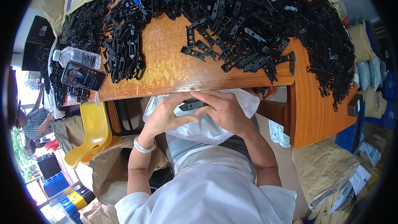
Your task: Assembling small black plastic components by hand at a workstation.
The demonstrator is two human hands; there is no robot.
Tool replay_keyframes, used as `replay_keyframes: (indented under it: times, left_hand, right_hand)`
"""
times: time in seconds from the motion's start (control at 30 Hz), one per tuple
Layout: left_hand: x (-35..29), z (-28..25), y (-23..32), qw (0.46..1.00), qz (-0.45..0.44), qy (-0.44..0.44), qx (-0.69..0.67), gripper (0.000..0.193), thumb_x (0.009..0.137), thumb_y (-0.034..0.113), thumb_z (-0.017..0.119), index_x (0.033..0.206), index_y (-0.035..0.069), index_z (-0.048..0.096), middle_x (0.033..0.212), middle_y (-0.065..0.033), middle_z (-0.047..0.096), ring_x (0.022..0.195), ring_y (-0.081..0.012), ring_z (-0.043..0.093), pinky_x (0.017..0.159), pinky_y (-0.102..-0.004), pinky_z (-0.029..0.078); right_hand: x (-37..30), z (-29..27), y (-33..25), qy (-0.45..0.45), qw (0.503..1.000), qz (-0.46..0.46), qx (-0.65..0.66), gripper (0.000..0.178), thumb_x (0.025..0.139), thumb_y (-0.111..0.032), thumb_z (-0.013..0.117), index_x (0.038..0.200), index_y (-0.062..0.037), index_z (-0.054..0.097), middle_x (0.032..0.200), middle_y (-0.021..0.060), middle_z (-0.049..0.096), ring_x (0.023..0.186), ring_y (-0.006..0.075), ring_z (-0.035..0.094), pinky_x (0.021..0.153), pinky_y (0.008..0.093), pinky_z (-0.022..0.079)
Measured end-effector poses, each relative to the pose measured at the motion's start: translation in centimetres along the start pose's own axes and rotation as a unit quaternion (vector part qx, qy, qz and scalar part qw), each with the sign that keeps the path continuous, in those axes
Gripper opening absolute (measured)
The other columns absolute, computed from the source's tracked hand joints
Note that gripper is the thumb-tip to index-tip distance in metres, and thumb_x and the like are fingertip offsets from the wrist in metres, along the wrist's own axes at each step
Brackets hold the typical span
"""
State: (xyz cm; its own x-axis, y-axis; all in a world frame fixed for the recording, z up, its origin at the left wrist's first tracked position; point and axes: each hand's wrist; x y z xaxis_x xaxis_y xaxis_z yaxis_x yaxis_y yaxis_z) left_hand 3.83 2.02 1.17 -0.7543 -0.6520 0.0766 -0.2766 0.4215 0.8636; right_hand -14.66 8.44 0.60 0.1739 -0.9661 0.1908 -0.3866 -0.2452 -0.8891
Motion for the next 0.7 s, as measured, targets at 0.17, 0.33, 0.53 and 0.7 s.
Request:
replay_keyframes:
  times: [0.17, 0.33, 0.53, 0.7]
  left_hand:
    - [1.4, -4.5, -3.1, 0.923, -0.116, 0.28, 0.238, 0.028, 0.072, 0.019, 0.069, 0.09, 0.001, 0.056, 0.08, -0.0117, 0.056, 0.065, -0.0259, 0.057, 0.057, -0.0306, 0.045]
    - [3.0, -6.9, -5.4, 0.793, -0.144, 0.268, 0.527, 0.029, 0.073, 0.027, 0.066, 0.083, 0.002, 0.055, 0.078, -0.0121, 0.054, 0.067, -0.0275, 0.06, 0.053, -0.0344, 0.045]
    - [4.2, -7.0, -5.0, 0.788, -0.143, 0.207, 0.562, 0.017, 0.075, 0.021, 0.061, 0.074, 0.005, 0.054, 0.077, -0.0112, 0.056, 0.068, -0.0276, 0.06, 0.055, -0.036, 0.046]
    - [4.0, -5.4, -4.0, 0.889, -0.047, 0.339, 0.305, 0.02, 0.078, 0.012, 0.062, 0.093, 0.0, 0.056, 0.077, -0.0106, 0.061, 0.055, -0.0177, 0.056, 0.052, -0.0267, 0.043]
  right_hand:
    - [-0.9, 0.7, 1.6, 0.028, 0.999, 0.031, 0.026, 0.04, 0.07, 0.0, 0.064, 0.109, -0.0007, 0.058, 0.096, 0.0157, 0.063, 0.08, 0.0245, 0.063, 0.066, 0.0308, 0.048]
    - [-2.1, 0.6, 2.0, -0.025, 0.998, 0.06, -0.01, 0.035, 0.073, -0.001, 0.062, 0.108, 0.0025, 0.056, 0.087, 0.0171, 0.063, 0.065, 0.0234, 0.062, 0.06, 0.0292, 0.048]
    - [-3.2, 0.4, 2.1, 0.069, 0.991, 0.09, -0.071, 0.022, 0.076, -0.005, 0.063, 0.096, 0.0033, 0.059, 0.078, 0.0155, 0.061, 0.061, 0.0217, 0.06, 0.056, 0.0295, 0.047]
    - [-3.6, 0.8, 2.9, 0.071, 0.991, 0.097, -0.057, 0.025, 0.075, -0.008, 0.065, 0.097, 0.0015, 0.059, 0.089, 0.0124, 0.057, 0.068, 0.0198, 0.059, 0.057, 0.0273, 0.049]
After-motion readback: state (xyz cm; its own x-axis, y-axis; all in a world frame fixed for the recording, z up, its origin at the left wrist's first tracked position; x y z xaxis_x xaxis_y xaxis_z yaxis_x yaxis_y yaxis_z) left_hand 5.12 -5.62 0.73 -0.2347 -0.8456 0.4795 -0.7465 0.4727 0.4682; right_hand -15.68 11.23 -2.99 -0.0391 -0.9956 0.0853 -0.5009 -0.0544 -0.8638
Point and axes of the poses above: each hand's wrist, its own x-axis towards the middle knuckle, its own z-axis out of the palm, y = z × x
